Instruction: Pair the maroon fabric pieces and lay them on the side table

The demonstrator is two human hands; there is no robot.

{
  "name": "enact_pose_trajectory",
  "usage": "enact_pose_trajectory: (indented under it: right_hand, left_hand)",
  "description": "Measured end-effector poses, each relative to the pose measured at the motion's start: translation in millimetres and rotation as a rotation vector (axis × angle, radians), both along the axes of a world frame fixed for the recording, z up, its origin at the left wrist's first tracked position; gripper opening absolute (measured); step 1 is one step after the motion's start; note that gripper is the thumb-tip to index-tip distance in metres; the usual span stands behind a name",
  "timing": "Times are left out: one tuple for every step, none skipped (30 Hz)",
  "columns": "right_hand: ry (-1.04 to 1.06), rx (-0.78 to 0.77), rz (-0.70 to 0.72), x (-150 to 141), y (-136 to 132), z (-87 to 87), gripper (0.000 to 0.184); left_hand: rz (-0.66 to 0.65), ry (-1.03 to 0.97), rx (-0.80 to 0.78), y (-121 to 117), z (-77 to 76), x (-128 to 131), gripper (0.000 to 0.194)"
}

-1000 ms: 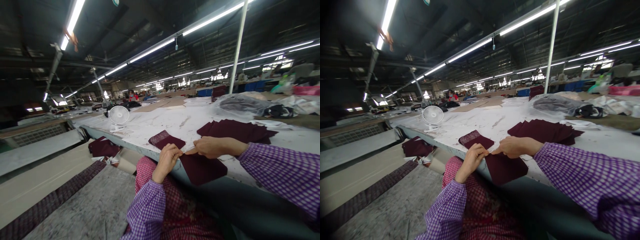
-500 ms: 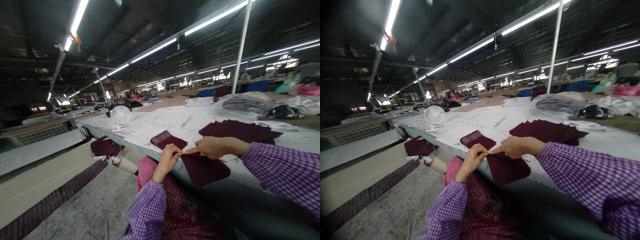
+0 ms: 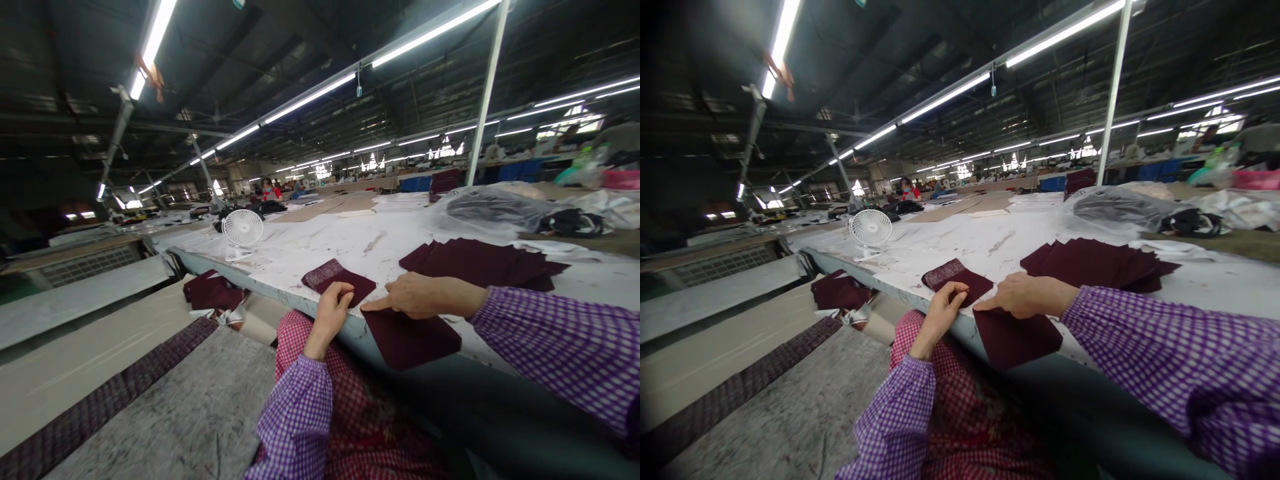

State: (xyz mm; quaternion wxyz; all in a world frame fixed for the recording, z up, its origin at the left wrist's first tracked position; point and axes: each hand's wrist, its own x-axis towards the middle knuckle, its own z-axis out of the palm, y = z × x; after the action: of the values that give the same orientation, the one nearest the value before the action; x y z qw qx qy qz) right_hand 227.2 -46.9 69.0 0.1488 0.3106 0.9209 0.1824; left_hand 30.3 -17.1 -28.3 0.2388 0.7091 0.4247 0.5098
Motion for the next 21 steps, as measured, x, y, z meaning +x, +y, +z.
enact_pose_trajectory:
  right_hand:
    - [0.014,-0.002,-0.017,0.5,0.0,-2.0,0.062]
    - [0.041,-0.005,-0.041,1.1,0.3,-4.1,0.059]
    - [0.081,-0.021,-0.065,1.9,1.0,-5.8,0.057]
    - [0.133,-0.057,-0.086,3.0,2.4,-7.0,0.057]
    - [0.192,-0.116,-0.106,4.7,4.5,-7.3,0.057]
    - [0.25,-0.196,-0.126,7.2,7.7,-6.6,0.056]
    - [0.304,-0.284,-0.141,11.0,11.9,-4.8,0.054]
    - [0.352,-0.366,-0.153,16.6,17.2,-1.8,0.051]
    - [0.401,-0.421,-0.172,24.4,23.5,2.1,0.047]
    - [0.448,-0.448,-0.209,34.6,30.6,6.8,0.043]
    - [0.489,-0.454,-0.253,47.2,38.3,11.9,0.04]
    - [0.533,-0.432,-0.319,62.1,46.2,17.0,0.038]
    - [0.561,-0.394,-0.409,78.6,54.1,21.5,0.036]
    - [0.576,-0.341,-0.494,96.3,61.7,25.2,0.034]
    - [0.592,-0.242,-0.603,114.2,68.8,27.7,0.031]
    - [0.6,-0.127,-0.727,131.8,75.3,28.8,0.029]
    - [0.614,-0.05,-0.809,148.4,81.1,28.5,0.03]
    - [0.627,0.01,-0.884,163.4,86.1,26.9,0.032]
    - [0.641,0.057,-0.95,176.5,90.6,24.0,0.034]
    - [0.656,0.091,-1.005,187.5,94.4,20.1,0.036]
    - [0.669,0.121,-1.055,196.1,97.8,15.6,0.038]
  left_hand:
    - [0.038,0.046,0.011,0.6,0.8,1.1,0.016]
    - [0.066,0.103,0.017,0.4,2.3,2.5,0.017]
    - [0.087,0.163,0.019,-0.5,4.5,4.0,0.017]
    - [0.106,0.223,0.019,-1.8,7.2,5.6,0.017]
    - [0.123,0.28,0.017,-3.4,10.2,7.4,0.018]
    - [0.143,0.335,0.014,-5.1,13.4,9.4,0.019]
    - [0.166,0.388,0.011,-6.6,16.7,11.5,0.02]
    - [0.19,0.442,0.008,-7.9,19.9,13.8,0.021]
    - [0.214,0.496,0.006,-9.0,22.8,16.2,0.021]
    - [0.236,0.549,0.005,-9.8,25.4,18.7,0.022]
    - [0.257,0.597,0.003,-10.3,27.7,21.1,0.021]
    - [0.276,0.641,0.002,-10.6,29.4,23.5,0.021]
    - [0.293,0.678,0.002,-10.8,30.6,25.8,0.02]
    - [0.308,0.71,0.008,-10.8,31.4,27.9,0.019]
    - [0.324,0.737,0.019,-10.7,31.8,29.9,0.018]
    - [0.338,0.761,0.033,-10.5,31.8,31.7,0.017]
    - [0.353,0.784,0.047,-10.1,31.6,33.3,0.016]
    - [0.366,0.806,0.059,-9.6,31.3,34.7,0.016]
    - [0.376,0.826,0.07,-9.0,31.0,35.8,0.016]
    - [0.384,0.841,0.078,-8.3,30.6,36.7,0.016]
    - [0.393,0.85,0.083,-7.5,30.3,37.2,0.017]
